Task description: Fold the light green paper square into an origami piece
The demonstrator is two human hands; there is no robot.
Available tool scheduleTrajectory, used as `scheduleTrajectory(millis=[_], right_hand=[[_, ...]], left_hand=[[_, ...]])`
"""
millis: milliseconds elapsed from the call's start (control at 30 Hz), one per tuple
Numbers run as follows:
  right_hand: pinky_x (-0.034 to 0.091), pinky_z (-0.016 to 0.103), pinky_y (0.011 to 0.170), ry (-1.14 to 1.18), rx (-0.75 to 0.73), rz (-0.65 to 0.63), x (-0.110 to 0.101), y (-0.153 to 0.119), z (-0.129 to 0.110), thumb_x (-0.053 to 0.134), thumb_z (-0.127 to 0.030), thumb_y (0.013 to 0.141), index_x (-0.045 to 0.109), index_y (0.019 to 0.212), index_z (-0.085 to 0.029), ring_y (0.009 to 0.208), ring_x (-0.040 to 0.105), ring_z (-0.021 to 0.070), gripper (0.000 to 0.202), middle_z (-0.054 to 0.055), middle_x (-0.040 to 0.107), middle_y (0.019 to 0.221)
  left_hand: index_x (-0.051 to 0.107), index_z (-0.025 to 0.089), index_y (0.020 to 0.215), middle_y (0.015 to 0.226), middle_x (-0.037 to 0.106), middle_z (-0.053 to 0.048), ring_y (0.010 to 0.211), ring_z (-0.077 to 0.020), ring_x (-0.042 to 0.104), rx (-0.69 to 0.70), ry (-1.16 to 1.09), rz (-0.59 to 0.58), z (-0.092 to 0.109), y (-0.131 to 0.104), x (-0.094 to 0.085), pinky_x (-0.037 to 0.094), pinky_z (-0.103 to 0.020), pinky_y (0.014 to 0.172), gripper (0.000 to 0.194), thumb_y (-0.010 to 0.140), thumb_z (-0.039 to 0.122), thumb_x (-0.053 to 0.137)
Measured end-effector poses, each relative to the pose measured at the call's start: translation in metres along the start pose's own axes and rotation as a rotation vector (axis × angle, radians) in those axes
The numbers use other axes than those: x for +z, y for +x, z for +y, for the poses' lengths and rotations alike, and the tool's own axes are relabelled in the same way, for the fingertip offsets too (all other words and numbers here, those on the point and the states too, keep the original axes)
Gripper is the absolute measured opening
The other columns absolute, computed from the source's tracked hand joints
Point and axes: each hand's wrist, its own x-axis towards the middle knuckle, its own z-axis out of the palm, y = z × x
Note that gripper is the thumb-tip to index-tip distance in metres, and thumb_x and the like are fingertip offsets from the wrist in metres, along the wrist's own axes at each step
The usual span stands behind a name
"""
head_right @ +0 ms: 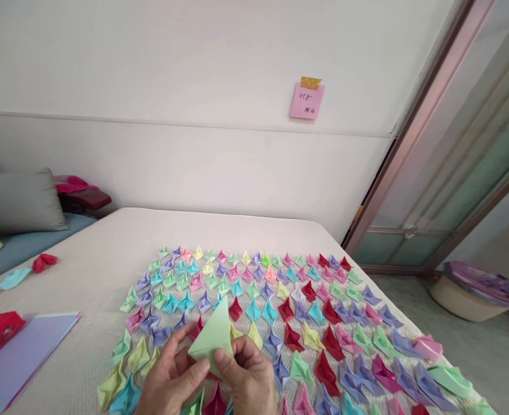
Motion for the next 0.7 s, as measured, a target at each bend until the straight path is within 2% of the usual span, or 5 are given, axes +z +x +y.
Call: scheduleTrajectory(millis=[167,267,333,533,700], right_hand=[[0.035,0.023,0.049,-0.021,0.051,-0.037,-0.003,0.003,0.006,0.092,-0.036,0.052,0.059,0.056,-0.018,0.046,0.050,0.0106,0.039,-0.002,0.062,0.050],[0.044,0.028,0.062,-0.083,0.111,-0.166,0.000,0.000,-0.001,0.090,-0.035,0.054,0.073,0.069,-0.015,0.057,0.058,0.0156,0.031,0.002,0.068,0.060],[0.044,0.029,0.067,-0.165,0.169,-0.269,0.004,-0.003,-0.010,0.086,-0.035,0.060,0.078,0.077,-0.013,0.061,0.057,0.0164,0.028,0.004,0.068,0.064],[0.032,0.025,0.060,-0.413,0.137,-0.340,0.014,-0.009,-0.032,0.074,-0.030,0.068,0.077,0.066,-0.014,0.057,0.042,0.0115,0.017,-0.001,0.056,0.057],[0.027,0.025,0.052,-0.469,0.158,-0.339,0.010,-0.004,-0.025,0.069,-0.029,0.064,0.067,0.055,-0.014,0.050,0.037,0.0098,0.017,-0.003,0.050,0.050]], left_hand=[[0.053,0.013,0.123,0.091,0.082,-0.017,0.089,-0.0326,0.075,0.011,0.019,0.038,-0.001,0.000,0.001,0.055,-0.036,0.080,0.080,0.053,0.024,0.090],[0.055,0.013,0.124,0.098,0.081,-0.018,0.093,-0.0338,0.074,0.046,0.032,0.064,0.005,-0.004,0.002,0.055,-0.038,0.082,0.077,0.055,0.025,0.089],[0.057,0.013,0.124,0.101,0.080,-0.019,0.095,-0.0350,0.073,0.072,0.064,0.062,0.010,-0.005,0.002,0.055,-0.039,0.082,0.075,0.056,0.026,0.088],[0.058,0.013,0.121,0.103,0.080,-0.019,0.086,-0.0328,0.075,0.084,0.095,0.014,0.012,-0.006,-0.001,0.056,-0.036,0.072,0.070,0.057,0.023,0.087],[0.058,0.012,0.119,0.105,0.079,-0.020,0.091,-0.0321,0.075,0.069,0.067,0.024,0.010,-0.005,-0.002,0.055,-0.034,0.074,0.069,0.057,0.021,0.087]])
